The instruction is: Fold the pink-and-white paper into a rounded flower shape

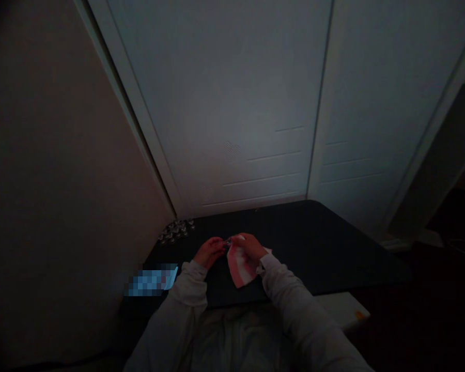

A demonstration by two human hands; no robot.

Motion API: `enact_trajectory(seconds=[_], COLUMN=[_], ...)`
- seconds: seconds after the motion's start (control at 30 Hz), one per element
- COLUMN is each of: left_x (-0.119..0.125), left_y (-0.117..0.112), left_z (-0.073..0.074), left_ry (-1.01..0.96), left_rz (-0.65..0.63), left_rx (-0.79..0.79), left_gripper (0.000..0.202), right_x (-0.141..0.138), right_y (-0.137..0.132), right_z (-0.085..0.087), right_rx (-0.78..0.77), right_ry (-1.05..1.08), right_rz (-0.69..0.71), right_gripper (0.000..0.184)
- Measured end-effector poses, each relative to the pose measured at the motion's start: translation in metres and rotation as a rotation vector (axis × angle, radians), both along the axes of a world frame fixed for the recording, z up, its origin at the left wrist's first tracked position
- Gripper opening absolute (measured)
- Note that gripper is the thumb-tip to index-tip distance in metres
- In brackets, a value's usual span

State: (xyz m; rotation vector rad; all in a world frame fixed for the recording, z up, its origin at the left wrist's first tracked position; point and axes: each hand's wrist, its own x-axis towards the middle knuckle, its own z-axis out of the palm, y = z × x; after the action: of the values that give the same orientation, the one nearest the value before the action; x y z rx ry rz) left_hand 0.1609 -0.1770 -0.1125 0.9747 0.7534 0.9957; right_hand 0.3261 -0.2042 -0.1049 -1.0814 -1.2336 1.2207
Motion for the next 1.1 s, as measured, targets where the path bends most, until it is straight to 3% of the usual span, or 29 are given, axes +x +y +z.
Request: enact_trajectory(seconds=[0.43, 0.73, 1.1], left_x=[0.0004, 0.0004, 0.0008], left_y=[0.0018, 0.0009, 0.003], left_z=[-0.0027, 0.0003, -0.0021], left_ry=[-0.003, -0.015, -0.038], left_rz=[-0.01, 0.018, 0.032], left_rx=[0.0, -0.026, -0.04], left_gripper=[0.027, 0.027, 0.025], right_x=[-0.0002, 0.0003, 0.0014], right_y=[0.0065, 0.0066, 0.0079], right_z=[-0.0063, -0.0064, -0.0074], right_rx=[0.075, 0.107, 0.159], right_ry=[-0.141, -0.077, -0.148], right_rz=[-0.094, -0.005, 0.052], right_gripper=[0.034, 0.028, 0.021])
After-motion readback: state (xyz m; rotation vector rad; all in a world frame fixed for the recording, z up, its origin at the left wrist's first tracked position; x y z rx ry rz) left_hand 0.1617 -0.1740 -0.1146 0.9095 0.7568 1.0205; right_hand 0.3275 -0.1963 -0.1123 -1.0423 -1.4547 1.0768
